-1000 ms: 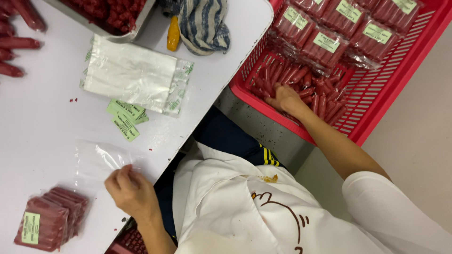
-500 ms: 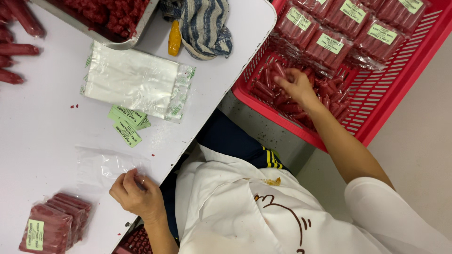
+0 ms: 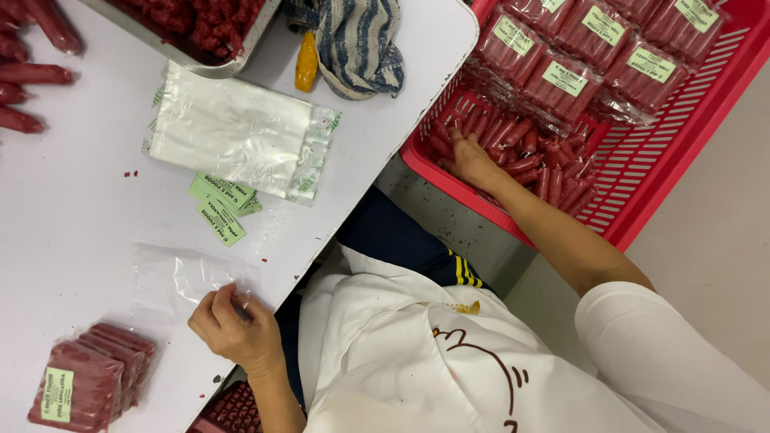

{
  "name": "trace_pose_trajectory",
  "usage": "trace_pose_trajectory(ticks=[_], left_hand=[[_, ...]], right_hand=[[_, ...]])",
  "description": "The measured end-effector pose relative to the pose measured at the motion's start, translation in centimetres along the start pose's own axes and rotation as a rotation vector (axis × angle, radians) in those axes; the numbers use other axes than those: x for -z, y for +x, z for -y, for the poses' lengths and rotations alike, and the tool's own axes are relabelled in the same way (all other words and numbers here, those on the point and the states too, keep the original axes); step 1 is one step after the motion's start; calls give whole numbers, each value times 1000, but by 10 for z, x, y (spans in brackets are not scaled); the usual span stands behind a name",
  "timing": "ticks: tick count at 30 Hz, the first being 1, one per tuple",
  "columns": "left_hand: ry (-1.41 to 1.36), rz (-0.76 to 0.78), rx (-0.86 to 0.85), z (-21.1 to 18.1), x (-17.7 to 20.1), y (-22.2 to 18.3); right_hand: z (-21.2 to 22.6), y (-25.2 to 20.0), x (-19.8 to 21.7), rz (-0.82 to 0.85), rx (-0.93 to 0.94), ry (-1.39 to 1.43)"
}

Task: The person repeatedly packs small sausages into clear plastic bags, places a label on each bag, and stacks the finished packages on the table. The person also places some completed packages into a red basket. The process is repeated continuously throughout the clip.

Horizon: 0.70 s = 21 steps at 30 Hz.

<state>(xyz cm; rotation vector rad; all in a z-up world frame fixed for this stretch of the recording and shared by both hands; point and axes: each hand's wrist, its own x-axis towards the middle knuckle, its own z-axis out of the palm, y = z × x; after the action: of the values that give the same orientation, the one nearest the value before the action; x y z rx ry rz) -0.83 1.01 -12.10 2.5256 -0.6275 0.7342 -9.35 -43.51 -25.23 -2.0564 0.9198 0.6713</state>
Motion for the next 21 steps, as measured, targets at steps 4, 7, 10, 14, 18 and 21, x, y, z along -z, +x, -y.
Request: trace_pose_trajectory(ticks=[4,7,10,14,18,21], left_hand=[[-2,-3,-10,1,2,2],[-16,-14,-24,1,1,4],[-11,-46,-70,3,5,4],[-11,-95,-58,13,9,5],[59,-159,-68,16,6,12],[220,-60,-133,14,-13,7]], right_hand=[[-18,15,-7,-29,21,-16],[-31,9,-8,-137,209,124],[-20,-18,10,-97,-8,693],[-19,-71,31,-83,15,1248],[6,-127,40,7,402,1280],[68,-174,32,277,743,1310]])
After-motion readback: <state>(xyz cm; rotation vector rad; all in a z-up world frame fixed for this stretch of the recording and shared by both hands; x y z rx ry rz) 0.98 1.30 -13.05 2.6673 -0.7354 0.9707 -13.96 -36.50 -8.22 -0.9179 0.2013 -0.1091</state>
